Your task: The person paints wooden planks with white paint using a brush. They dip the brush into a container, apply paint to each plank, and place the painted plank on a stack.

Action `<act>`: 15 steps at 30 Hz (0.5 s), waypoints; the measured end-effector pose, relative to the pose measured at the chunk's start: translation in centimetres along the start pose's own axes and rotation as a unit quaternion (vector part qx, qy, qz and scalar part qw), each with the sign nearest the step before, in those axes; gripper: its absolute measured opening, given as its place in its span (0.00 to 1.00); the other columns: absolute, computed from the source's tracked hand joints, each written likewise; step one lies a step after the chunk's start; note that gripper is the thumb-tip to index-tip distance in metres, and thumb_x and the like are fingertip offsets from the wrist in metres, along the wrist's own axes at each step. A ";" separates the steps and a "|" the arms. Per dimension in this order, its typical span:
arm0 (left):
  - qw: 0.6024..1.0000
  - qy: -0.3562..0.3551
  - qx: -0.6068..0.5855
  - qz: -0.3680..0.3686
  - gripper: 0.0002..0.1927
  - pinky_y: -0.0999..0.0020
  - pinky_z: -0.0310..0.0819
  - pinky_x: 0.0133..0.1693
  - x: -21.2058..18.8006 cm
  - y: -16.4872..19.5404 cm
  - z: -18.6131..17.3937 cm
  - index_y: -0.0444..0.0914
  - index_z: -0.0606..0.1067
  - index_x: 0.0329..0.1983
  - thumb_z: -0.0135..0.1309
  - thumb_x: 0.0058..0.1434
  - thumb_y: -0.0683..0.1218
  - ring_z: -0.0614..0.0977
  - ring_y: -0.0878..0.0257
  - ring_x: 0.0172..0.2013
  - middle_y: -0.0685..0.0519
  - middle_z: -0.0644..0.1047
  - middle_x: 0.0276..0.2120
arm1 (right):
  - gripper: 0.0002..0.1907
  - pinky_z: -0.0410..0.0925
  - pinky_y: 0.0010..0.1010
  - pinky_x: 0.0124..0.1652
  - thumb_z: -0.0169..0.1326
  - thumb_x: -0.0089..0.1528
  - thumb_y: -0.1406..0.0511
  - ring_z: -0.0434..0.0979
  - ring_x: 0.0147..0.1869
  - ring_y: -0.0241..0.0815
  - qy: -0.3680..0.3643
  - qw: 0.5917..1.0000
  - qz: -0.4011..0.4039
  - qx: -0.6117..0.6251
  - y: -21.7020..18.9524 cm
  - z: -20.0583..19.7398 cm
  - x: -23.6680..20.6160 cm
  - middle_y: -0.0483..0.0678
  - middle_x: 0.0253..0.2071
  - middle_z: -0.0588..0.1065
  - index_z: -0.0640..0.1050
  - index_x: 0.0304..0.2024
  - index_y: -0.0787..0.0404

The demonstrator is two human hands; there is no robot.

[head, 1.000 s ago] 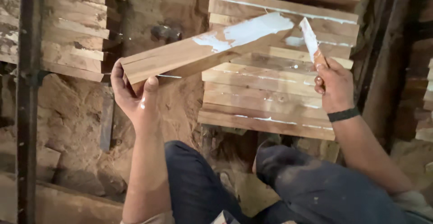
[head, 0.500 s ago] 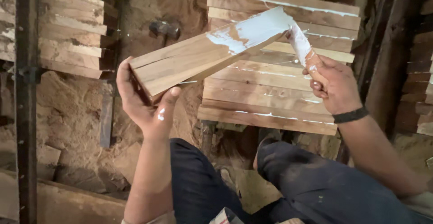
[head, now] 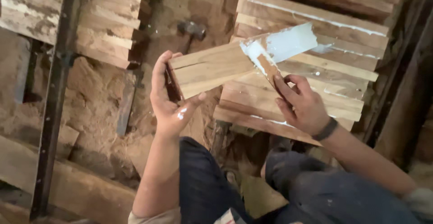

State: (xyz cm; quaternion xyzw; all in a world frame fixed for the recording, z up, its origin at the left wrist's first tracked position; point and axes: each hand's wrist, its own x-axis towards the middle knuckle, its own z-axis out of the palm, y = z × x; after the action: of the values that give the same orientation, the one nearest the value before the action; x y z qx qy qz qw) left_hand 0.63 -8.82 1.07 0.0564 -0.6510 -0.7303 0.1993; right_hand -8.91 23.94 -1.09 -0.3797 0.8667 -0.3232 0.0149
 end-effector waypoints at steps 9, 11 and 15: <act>0.996 -0.068 -0.065 0.000 0.50 0.63 0.64 0.70 0.1 -1.6 -3.3 0.35 0.50 0.81 0.66 0.62 0.41 0.69 0.58 0.69 0.46 0.63 0.71 | 0.21 0.69 0.35 0.40 0.57 0.65 0.74 0.76 0.39 0.49 0.091 0.989 0.101 -0.056 2.4 0.4 -1.4 0.55 0.46 0.73 0.79 0.61 0.61; 0.994 -0.071 -0.082 0.010 0.49 0.64 0.63 0.71 0.1 -1.7 -3.3 0.35 0.51 0.78 0.67 0.60 0.40 0.68 0.59 0.70 0.47 0.63 0.71 | 0.25 0.71 0.36 0.40 0.57 0.60 0.74 0.76 0.41 0.51 0.059 0.996 0.035 -0.055 1.5 2.0 -0.4 0.57 0.48 0.74 0.78 0.61 0.63; 0.997 -0.070 -0.032 -0.001 0.47 0.63 0.66 0.69 0.5 -1.8 -2.8 0.32 0.56 0.74 0.70 0.57 0.39 0.70 0.58 0.67 0.46 0.65 0.69 | 0.22 0.71 0.33 0.36 0.58 0.58 0.72 0.77 0.36 0.46 0.009 0.999 -0.016 0.046 -1.8 2.7 2.7 0.54 0.45 0.74 0.78 0.57 0.64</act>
State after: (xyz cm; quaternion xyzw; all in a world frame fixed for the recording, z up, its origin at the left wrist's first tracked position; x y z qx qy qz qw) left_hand 0.71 -11.51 -1.02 -0.0009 -0.6399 -0.7529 0.1540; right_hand -8.89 19.72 -1.63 -0.3898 0.8448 -0.3660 0.0196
